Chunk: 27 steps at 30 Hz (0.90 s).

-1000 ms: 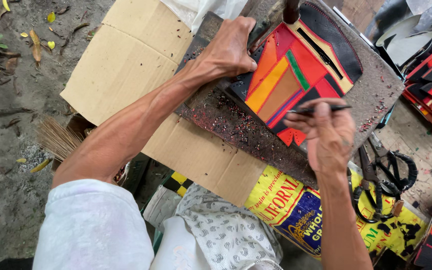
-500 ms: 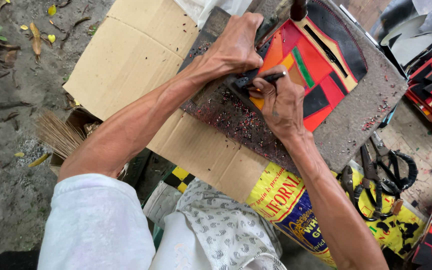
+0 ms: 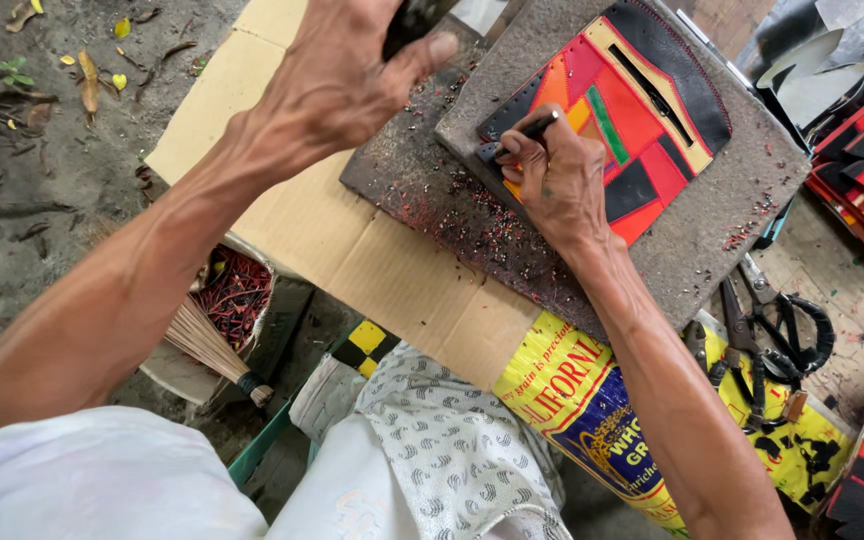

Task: The person hammers small tacks into a patchwork leather pouch, holding each tack in place with one hand while striking it with a hammer on a stone block. They reposition the pouch and hammer tacks along its edge, working through the piece on the work surface.

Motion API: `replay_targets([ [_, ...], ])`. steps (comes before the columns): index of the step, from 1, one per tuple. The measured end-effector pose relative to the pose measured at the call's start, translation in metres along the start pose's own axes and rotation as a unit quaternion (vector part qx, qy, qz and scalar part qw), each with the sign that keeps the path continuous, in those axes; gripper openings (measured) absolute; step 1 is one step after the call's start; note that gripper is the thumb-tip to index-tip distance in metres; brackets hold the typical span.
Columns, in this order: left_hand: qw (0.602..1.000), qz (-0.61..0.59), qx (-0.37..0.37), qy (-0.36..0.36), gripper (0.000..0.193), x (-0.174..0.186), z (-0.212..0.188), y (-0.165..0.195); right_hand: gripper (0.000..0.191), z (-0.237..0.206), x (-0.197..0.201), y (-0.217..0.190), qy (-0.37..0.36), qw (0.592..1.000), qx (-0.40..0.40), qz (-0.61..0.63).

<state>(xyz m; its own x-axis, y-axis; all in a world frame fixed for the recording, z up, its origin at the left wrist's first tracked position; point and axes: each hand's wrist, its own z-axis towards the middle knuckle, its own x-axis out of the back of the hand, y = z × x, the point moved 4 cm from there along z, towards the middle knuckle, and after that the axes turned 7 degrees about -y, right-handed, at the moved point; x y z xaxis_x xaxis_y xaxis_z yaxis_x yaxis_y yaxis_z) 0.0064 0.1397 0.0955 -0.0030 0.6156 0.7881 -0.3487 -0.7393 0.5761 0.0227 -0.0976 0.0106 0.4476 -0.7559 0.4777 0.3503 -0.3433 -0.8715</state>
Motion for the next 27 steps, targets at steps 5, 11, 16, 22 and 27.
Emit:
replay_targets([
  [5, 0.997, -0.023, 0.057, -0.04, 0.041, 0.02, -0.024, 0.017, 0.015, 0.001, 0.0, 0.002, -0.001, 1.0, -0.002, -0.01],
  [11, 0.992, -0.053, 0.093, -0.068, 0.042, 0.019, -0.033, 0.028, 0.016, 0.0, 0.001, 0.004, 0.0, 1.0, -0.014, -0.022],
  [16, 0.987, -0.103, 0.111, -0.056, 0.023, -0.017, -0.032, 0.01, 0.018, -0.004, 0.003, 0.013, 0.018, 0.997, -0.021, 0.067],
  [22, 0.974, -0.194, 0.114, -0.008, 0.007, -0.08, -0.021, -0.014, 0.02, -0.011, 0.005, 0.034, 0.032, 0.969, -0.053, 0.239],
  [27, 0.973, -0.198, 0.1, 0.061, 0.008, -0.105, -0.013, -0.018, 0.027, -0.008, 0.014, 0.042, 0.016, 0.936, -0.084, 0.34],
])
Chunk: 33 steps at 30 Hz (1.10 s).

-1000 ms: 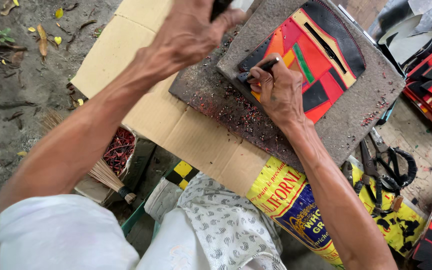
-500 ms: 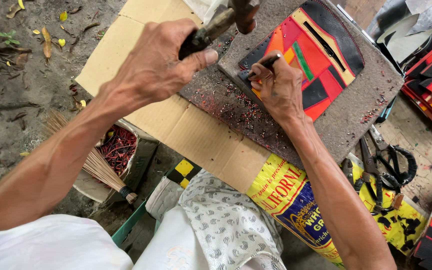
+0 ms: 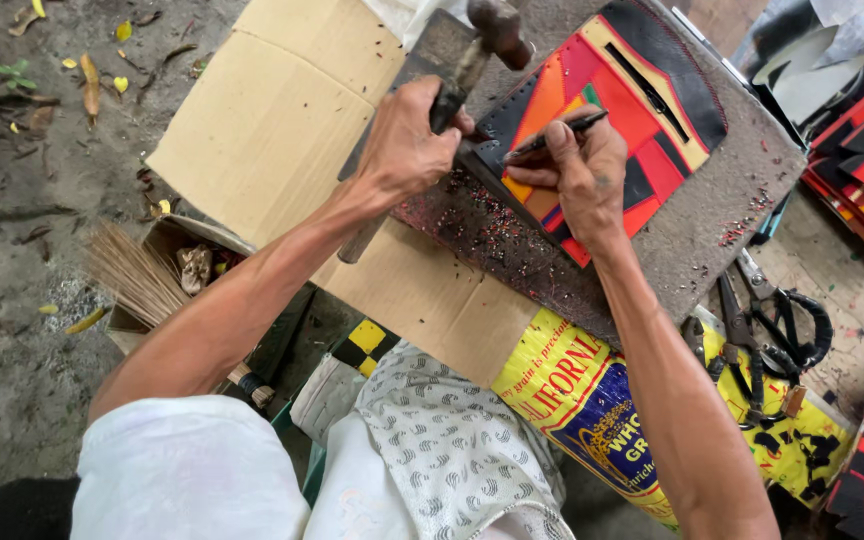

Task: The person hammers small tacks into a patchwork leather pouch, holding each tack in place with one hand while striking it with a hammer on a stone block. They reposition the pouch and hammer tacks along its edge, working through the piece on the work surface.

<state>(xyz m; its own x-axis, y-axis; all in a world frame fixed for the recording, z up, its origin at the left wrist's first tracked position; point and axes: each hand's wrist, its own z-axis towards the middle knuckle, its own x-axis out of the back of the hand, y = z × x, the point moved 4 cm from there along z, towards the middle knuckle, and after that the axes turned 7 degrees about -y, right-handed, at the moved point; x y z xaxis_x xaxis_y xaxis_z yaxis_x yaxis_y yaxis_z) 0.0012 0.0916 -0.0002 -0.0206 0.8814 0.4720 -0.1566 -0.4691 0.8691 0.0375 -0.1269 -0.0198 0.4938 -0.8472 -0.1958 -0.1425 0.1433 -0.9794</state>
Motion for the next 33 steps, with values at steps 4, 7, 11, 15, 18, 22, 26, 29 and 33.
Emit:
replay_targets([
  [4, 0.993, -0.083, 0.083, -0.016, 0.005, 0.0, 0.007, -0.003, 0.027, 0.009, 0.007, -0.005, -0.07, 0.993, -0.07, 0.061],
  [7, 0.989, -0.077, 0.11, -0.063, 0.013, -0.003, 0.014, 0.01, 0.026, 0.011, 0.017, -0.008, -0.106, 0.978, -0.138, 0.111],
  [11, 0.988, -0.063, 0.097, -0.102, 0.014, 0.002, 0.02, 0.031, 0.027, 0.014, 0.024, -0.007, -0.144, 0.969, -0.138, 0.149],
  [15, 0.985, -0.049, 0.108, -0.126, 0.021, 0.002, 0.023, 0.033, 0.029, 0.011, 0.024, -0.006, -0.156, 0.967, -0.127, 0.156],
  [18, 0.983, -0.032, 0.114, -0.14, 0.026, -0.002, 0.033, 0.021, 0.029, 0.01, 0.022, -0.008, -0.16, 0.969, -0.122, 0.147],
  [22, 0.987, 0.012, 0.036, -0.157, 0.031, -0.007, 0.053, 0.01, 0.029, 0.012, 0.016, -0.015, -0.163, 0.969, -0.126, 0.139],
  [26, 0.979, 0.007, 0.032, -0.203, 0.032, -0.005, 0.064, 0.005, 0.029, 0.014, 0.01, -0.023, -0.172, 0.964, -0.135, 0.153],
  [29, 0.972, -0.019, 0.137, -0.19, 0.036, -0.005, 0.064, 0.001, 0.03, 0.015, 0.01, -0.025, -0.174, 0.961, -0.141, 0.161],
  [33, 0.984, 0.052, 0.085, -0.148, 0.036, -0.006, 0.066, 0.011, 0.029, 0.015, 0.01, -0.026, -0.175, 0.96, -0.147, 0.163],
])
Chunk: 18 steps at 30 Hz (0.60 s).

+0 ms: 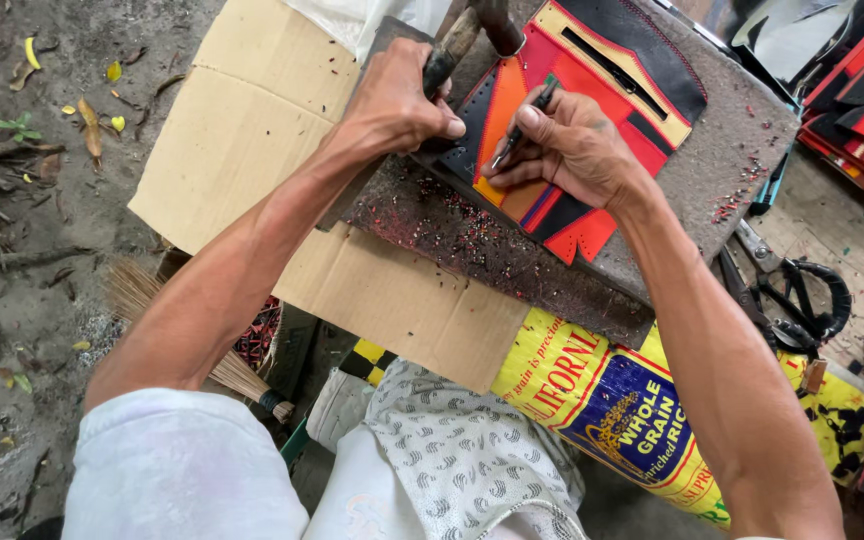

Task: The person hammers small tacks into a patchwork leather pouch, holding each tack in place with one hand while striking it with a hammer on a stone block. They reposition the pouch and hammer tacks along its edge, working through the piece on the work surface.

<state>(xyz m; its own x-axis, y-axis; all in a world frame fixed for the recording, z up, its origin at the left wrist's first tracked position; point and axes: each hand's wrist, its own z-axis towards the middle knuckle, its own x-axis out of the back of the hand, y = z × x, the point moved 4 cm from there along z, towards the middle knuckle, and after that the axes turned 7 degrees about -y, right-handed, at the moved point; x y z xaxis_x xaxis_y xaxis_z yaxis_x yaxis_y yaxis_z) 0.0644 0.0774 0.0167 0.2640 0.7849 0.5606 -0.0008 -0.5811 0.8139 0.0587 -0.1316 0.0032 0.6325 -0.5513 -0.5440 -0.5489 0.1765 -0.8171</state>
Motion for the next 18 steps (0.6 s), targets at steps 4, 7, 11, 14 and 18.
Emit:
replay_targets([
  [4, 0.999, 0.001, -0.043, 0.02, 0.036, 0.0, 0.0, 0.006, 0.03, 0.0, 0.001, -0.001, -0.008, 1.0, -0.005, -0.009],
  [7, 0.998, 0.021, -0.045, 0.037, 0.037, -0.002, -0.001, 0.007, 0.031, 0.0, 0.001, 0.0, -0.002, 1.0, -0.005, -0.019],
  [11, 0.997, 0.026, -0.055, 0.051, 0.036, -0.003, -0.004, 0.008, 0.029, 0.0, -0.001, 0.004, 0.041, 0.995, 0.021, -0.083],
  [14, 0.999, 0.006, -0.028, 0.033, 0.036, -0.003, -0.004, 0.005, 0.03, -0.001, -0.003, 0.01, 0.097, 0.98, 0.058, -0.165],
  [18, 0.998, 0.01, -0.053, 0.038, 0.034, -0.002, -0.005, 0.006, 0.031, -0.006, -0.007, 0.019, 0.124, 0.97, 0.103, -0.183],
])
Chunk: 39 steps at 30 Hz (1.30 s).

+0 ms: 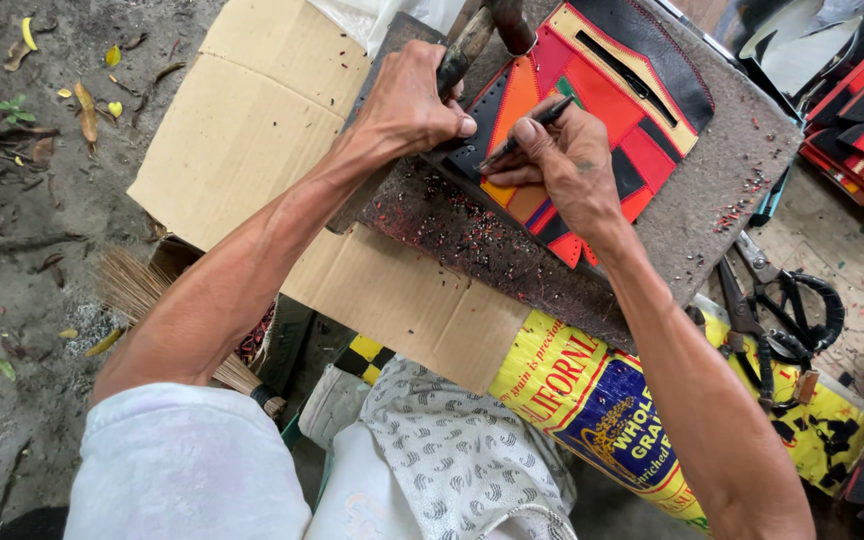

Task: The person hammers small tacks into a patchwork leather pouch, holding each tack in place with one hand while striking it with a hammer on a stone block. They reposition the pouch and hammer tacks along its edge, working through the piece on the work surface.

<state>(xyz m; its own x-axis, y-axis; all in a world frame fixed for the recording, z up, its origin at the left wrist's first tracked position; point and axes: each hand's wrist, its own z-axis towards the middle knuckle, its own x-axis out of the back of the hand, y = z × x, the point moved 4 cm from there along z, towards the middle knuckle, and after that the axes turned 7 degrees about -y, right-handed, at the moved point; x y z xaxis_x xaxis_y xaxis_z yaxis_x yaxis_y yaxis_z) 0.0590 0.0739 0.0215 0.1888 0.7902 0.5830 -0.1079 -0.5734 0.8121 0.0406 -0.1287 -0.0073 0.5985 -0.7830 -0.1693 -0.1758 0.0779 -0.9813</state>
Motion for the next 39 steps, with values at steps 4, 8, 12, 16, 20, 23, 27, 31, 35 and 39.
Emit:
replay_targets([
  [4, 1.0, -0.001, -0.002, 0.013, 0.032, -0.001, 0.0, 0.0, 0.029, 0.0, -0.002, 0.007, 0.032, 0.999, 0.02, -0.004],
  [8, 1.0, -0.003, -0.009, 0.016, 0.031, -0.003, -0.001, -0.001, 0.023, -0.004, -0.012, 0.004, 0.022, 0.989, 0.105, -0.103],
  [12, 1.0, -0.007, -0.001, 0.016, 0.03, -0.004, -0.001, -0.004, 0.016, -0.009, -0.025, -0.001, 0.047, 0.951, 0.129, -0.278],
  [16, 0.999, 0.026, -0.019, 0.001, 0.034, -0.001, 0.003, -0.004, 0.014, -0.004, -0.031, -0.01, 0.047, 0.929, 0.136, -0.342],
  [20, 0.996, 0.039, -0.061, 0.05, 0.046, 0.019, -0.004, -0.002, 0.014, -0.002, -0.033, -0.015, 0.04, 0.923, 0.123, -0.361],
  [23, 0.99, 0.061, -0.092, 0.084, 0.047, 0.043, -0.019, 0.006, 0.015, -0.001, -0.033, -0.015, 0.038, 0.916, 0.121, -0.38],
  [27, 0.972, 0.142, -0.16, 0.1, 0.044, 0.072, -0.054, 0.021, 0.015, 0.0, -0.033, -0.015, 0.045, 0.914, 0.128, -0.382],
  [31, 0.986, 0.13, -0.081, 0.066, 0.045, 0.084, -0.076, 0.028, 0.016, 0.001, -0.033, -0.015, 0.042, 0.916, 0.125, -0.378],
  [35, 0.993, 0.111, -0.028, 0.036, 0.048, 0.086, -0.089, 0.038, 0.015, 0.0, -0.033, -0.015, 0.042, 0.918, 0.121, -0.375],
  [39, 0.993, 0.102, -0.05, 0.036, 0.046, 0.087, -0.097, 0.052, 0.015, 0.0, -0.034, -0.015, 0.048, 0.917, 0.127, -0.375],
])
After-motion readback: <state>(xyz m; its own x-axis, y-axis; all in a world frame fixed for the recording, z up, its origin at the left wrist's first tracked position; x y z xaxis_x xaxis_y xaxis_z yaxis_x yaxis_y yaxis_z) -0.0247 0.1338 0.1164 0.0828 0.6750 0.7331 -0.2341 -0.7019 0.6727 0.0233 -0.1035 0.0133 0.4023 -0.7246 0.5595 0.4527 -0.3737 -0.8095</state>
